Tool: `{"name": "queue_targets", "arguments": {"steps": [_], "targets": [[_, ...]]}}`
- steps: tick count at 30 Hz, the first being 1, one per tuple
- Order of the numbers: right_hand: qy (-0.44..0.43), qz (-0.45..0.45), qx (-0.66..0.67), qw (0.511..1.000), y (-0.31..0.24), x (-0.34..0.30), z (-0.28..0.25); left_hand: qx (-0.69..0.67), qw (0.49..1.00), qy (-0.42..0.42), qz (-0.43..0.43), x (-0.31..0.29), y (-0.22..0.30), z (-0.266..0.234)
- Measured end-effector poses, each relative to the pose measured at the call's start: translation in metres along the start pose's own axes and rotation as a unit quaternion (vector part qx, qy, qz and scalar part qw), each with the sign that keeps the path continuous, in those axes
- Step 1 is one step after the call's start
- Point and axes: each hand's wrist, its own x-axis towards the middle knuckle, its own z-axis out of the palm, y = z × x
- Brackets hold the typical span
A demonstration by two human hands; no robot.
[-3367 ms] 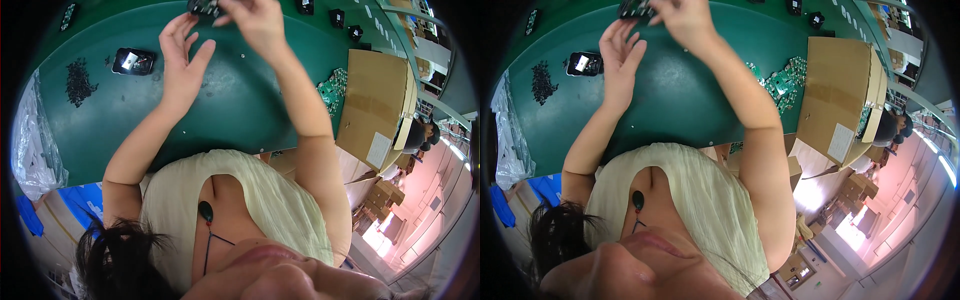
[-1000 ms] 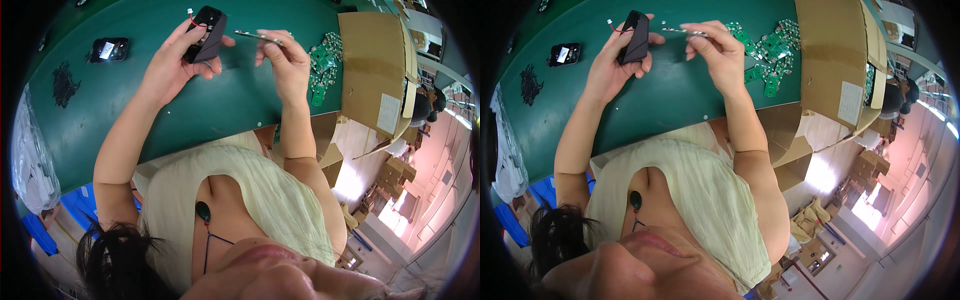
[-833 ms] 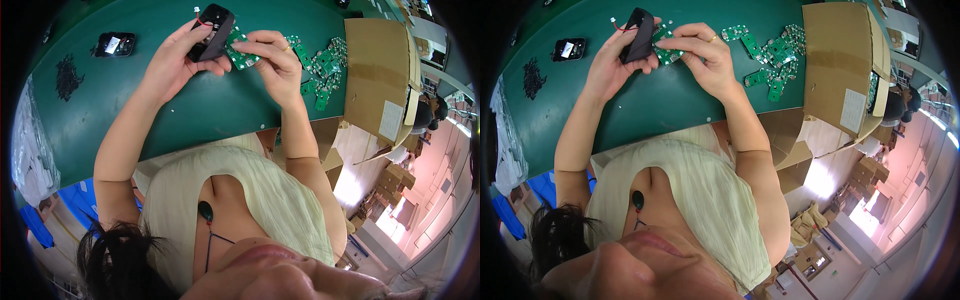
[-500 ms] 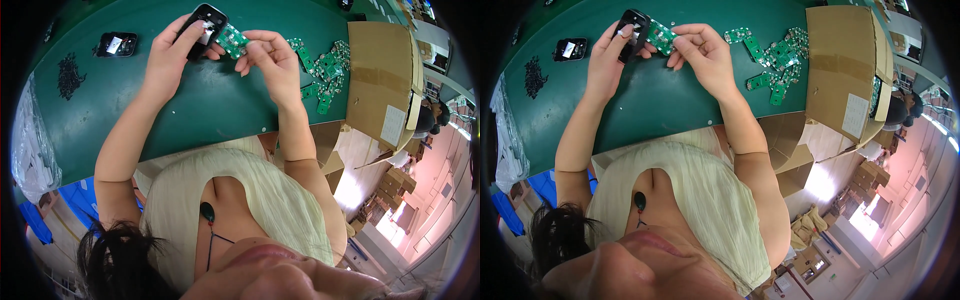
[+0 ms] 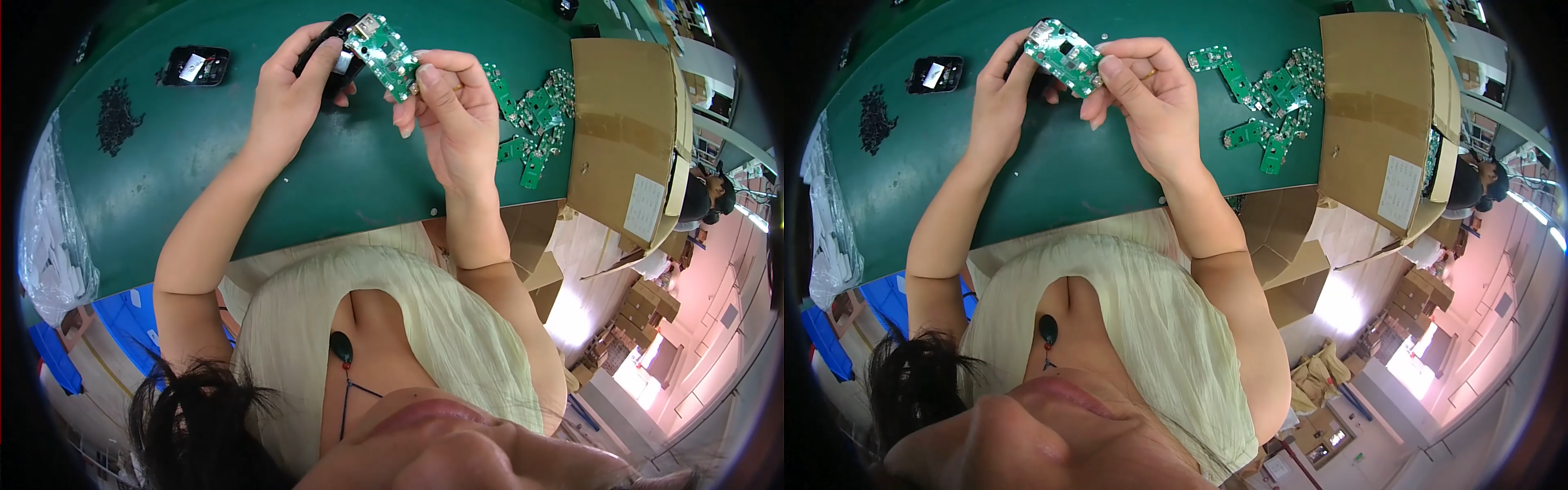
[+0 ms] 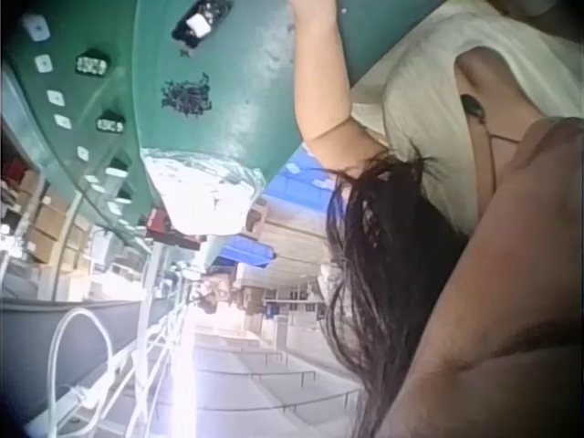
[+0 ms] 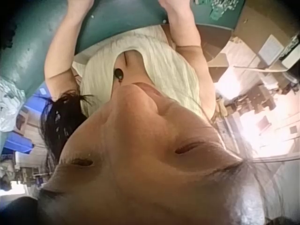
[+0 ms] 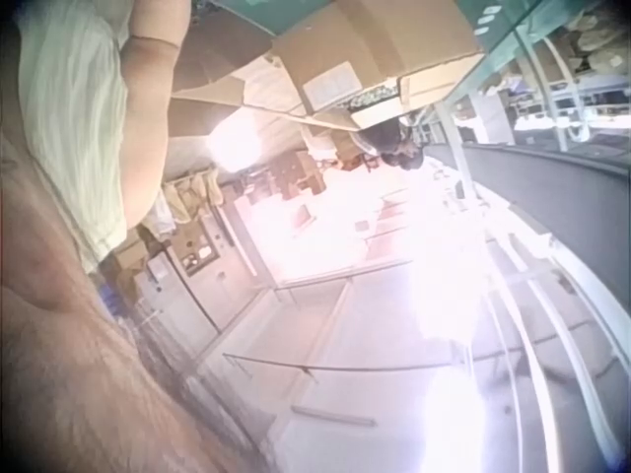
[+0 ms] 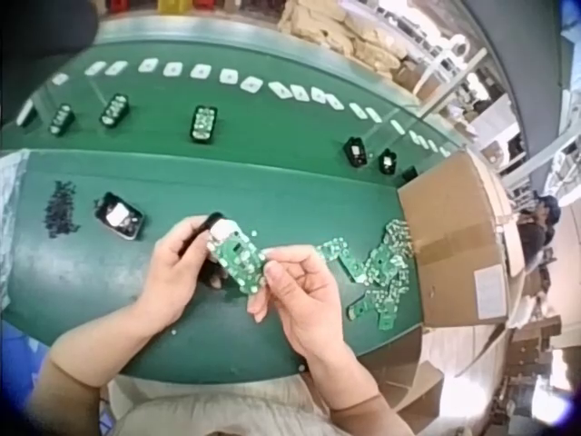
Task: The person assembles printed circuit boards into plastic shells by hand, connecting them to form a complete unit.
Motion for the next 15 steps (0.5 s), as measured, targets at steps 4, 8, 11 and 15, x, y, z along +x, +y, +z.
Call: {"name": "queue_targets", "arguments": {"steps": [4,8,11,15], "targets": [[-0.022,0.033,0.024,0.999,0.0010,0.0004,0.0010,-0.001,1.000,0.000,0.007,-0.0017,0.0019,0.0011],[-0.020,0.028,0.020,0.999,0.0018,0.0012,0.0025,0.003,1.000,-0.002,0.016,-0.0018,0.0034,0.0012],[-0.011,0.017,0.007,1.000,0.0022,0.0012,0.0025,0.005,1.000,-0.003,0.010,-0.0013,0.0029,0.0011],[-0.001,0.008,-0.005,1.000,0.0034,0.0016,0.0031,0.011,1.000,0.000,0.011,-0.0019,0.0030,0.0008]]}}
